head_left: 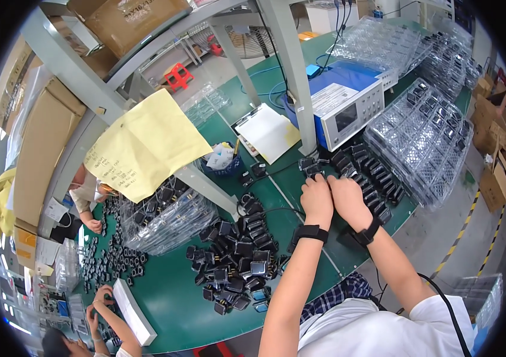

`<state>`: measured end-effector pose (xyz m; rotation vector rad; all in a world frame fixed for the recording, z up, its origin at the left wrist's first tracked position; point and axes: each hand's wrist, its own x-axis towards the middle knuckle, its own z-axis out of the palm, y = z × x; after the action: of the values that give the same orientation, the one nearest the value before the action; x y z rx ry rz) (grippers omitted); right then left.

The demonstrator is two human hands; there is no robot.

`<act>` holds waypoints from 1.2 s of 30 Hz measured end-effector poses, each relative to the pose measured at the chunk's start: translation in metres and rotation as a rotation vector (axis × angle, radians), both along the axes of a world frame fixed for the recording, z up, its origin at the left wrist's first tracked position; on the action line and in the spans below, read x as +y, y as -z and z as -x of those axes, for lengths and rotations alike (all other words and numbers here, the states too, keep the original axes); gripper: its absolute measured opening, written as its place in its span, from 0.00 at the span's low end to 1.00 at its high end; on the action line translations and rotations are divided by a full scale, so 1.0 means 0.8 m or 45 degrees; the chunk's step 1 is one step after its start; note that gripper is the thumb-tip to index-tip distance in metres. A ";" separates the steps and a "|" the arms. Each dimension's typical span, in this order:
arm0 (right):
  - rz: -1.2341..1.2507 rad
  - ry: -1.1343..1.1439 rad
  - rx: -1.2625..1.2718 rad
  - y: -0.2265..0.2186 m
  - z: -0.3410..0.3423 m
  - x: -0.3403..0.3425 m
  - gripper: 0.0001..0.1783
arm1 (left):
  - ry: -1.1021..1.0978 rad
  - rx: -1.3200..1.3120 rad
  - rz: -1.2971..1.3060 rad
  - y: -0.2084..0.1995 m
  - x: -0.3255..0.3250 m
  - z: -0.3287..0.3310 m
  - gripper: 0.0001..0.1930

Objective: Assembling and inspecting small electronic devices by snapping plastic housings onto internal components.

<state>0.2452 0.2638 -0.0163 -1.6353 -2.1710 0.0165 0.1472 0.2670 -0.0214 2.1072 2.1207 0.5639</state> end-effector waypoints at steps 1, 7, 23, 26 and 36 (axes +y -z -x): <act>0.073 0.000 -0.035 -0.003 0.003 -0.010 0.03 | -0.010 -0.020 0.001 0.001 -0.005 0.004 0.10; 0.243 -0.047 -0.147 -0.028 -0.018 -0.071 0.15 | 0.225 -0.280 -0.148 -0.069 -0.087 0.026 0.16; 0.925 -1.111 0.508 -0.064 0.021 -0.139 0.26 | -0.698 -1.536 -0.043 -0.034 -0.330 0.121 0.13; 0.893 -1.174 0.374 -0.068 0.029 -0.132 0.25 | -0.684 -1.299 -0.008 -0.031 -0.335 0.121 0.11; 0.650 -1.312 -0.058 -0.074 0.050 -0.133 0.27 | -0.620 -1.208 0.020 -0.028 -0.326 0.123 0.09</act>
<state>0.2048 0.1572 0.0427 -0.5098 -2.9409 0.8818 0.0487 0.0059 0.0010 0.9204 1.9424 1.2580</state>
